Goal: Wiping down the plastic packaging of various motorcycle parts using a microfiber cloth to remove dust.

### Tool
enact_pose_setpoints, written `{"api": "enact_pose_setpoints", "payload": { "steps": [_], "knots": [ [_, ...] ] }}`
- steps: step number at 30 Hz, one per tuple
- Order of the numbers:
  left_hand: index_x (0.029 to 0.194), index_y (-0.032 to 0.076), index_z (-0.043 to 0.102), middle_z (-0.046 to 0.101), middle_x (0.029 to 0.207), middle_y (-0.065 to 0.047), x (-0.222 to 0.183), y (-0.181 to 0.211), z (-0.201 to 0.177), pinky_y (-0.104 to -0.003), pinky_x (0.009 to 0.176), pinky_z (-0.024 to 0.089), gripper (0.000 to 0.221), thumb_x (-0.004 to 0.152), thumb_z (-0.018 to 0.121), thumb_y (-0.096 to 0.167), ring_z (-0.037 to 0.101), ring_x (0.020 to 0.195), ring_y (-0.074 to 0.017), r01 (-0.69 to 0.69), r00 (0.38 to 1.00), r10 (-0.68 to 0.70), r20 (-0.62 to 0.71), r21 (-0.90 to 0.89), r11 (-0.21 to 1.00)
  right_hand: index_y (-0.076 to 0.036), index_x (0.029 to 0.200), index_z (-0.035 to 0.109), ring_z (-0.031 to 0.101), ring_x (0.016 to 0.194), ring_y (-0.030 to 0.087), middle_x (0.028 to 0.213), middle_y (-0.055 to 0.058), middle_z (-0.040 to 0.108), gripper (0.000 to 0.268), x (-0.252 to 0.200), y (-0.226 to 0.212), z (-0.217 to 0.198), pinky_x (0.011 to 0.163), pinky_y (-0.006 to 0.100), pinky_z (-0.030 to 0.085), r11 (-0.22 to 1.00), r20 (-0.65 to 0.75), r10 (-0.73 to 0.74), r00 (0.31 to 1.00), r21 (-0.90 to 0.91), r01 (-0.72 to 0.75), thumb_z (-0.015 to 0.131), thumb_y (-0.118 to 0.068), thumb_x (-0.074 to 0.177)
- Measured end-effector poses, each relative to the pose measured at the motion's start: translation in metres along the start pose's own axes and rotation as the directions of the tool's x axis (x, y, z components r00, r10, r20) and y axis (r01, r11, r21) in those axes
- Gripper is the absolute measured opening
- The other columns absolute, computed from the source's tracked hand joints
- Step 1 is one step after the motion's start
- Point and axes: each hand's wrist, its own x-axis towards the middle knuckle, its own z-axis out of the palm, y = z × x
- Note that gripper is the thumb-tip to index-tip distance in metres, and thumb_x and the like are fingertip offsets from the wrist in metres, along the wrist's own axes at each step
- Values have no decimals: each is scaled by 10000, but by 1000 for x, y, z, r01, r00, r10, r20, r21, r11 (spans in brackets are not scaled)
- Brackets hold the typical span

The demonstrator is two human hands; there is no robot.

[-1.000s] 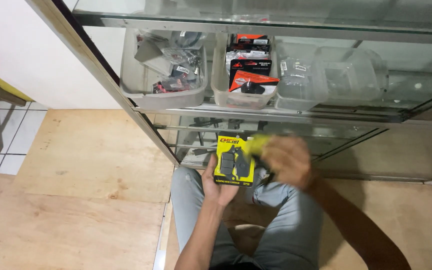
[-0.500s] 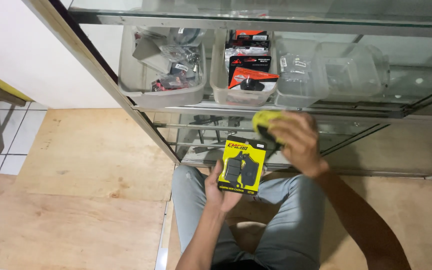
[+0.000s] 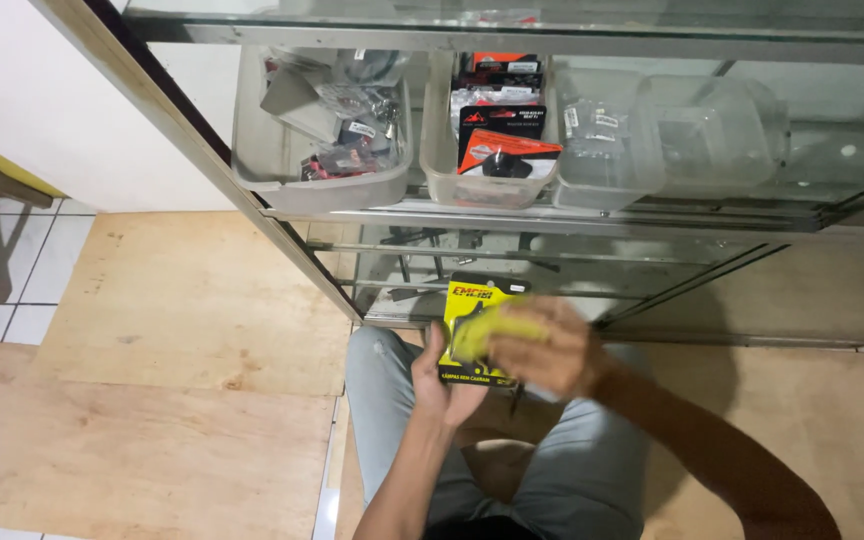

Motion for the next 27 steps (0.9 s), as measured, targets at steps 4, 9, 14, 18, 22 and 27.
{"api": "enact_pose_setpoints", "payload": {
  "steps": [4, 9, 14, 18, 22, 27],
  "knots": [
    [1373, 4, 590, 653, 1300, -259, -28, -8, 60, -551, 1114, 459, 713, 988, 459, 590, 629, 1229, -396, -11, 1000, 10, 17, 31, 999, -109, 935, 769, 704, 993, 374, 1075, 58, 762, 148, 2, 61, -25, 810, 501, 520, 978, 6, 74, 997, -197, -71, 629, -107, 981],
    [1398, -5, 576, 610, 1374, -269, -6, -5, 9, -582, 1160, 414, 786, 963, 475, 641, 582, 1284, -429, -28, 1000, 28, -13, -44, 999, -86, 1031, 749, 675, 1134, 408, 1150, 96, 742, 649, 26, 18, -29, 887, 498, 464, 988, -1, 108, 994, -108, -108, 290, -545, 1063],
    [1229, 6, 680, 761, 1096, -121, -13, 2, 11, -264, 664, 619, 607, 1055, 532, 569, 750, 852, -217, 286, 895, -179, 408, -217, 933, 5, 987, 714, 623, 1232, 290, 1231, 134, 712, 130, 77, -61, -32, 1028, 487, 485, 970, 379, -102, 920, 244, 7, 717, -40, 865],
    [1179, 24, 722, 752, 1067, -248, 5, 2, -43, -515, 1013, 553, 739, 967, 481, 690, 753, 973, -346, 150, 979, -139, 149, -66, 986, -101, 913, 729, 708, 1052, 351, 1090, 84, 753, 129, 12, -27, 14, 927, 546, 557, 998, 145, -33, 989, 65, 24, 663, -183, 985],
    [1357, 61, 615, 681, 1272, -182, -19, -7, 25, -538, 1108, 475, 639, 965, 542, 561, 657, 1175, -363, -22, 998, 21, 52, 8, 1000, -86, 902, 739, 691, 1051, 337, 1041, 72, 731, 103, 22, 31, -2, 880, 485, 563, 976, 145, 141, 979, -185, -113, 687, -17, 848],
    [1403, 63, 594, 652, 1317, -251, -25, -5, 28, -569, 1114, 459, 696, 951, 498, 584, 647, 1194, -394, 12, 998, -17, 68, 71, 997, -91, 1180, 737, 673, 1095, 336, 1207, 63, 692, 533, 25, 48, -30, 852, 452, 534, 907, 23, 362, 932, -239, -347, 732, 93, 680]
  ]
}}
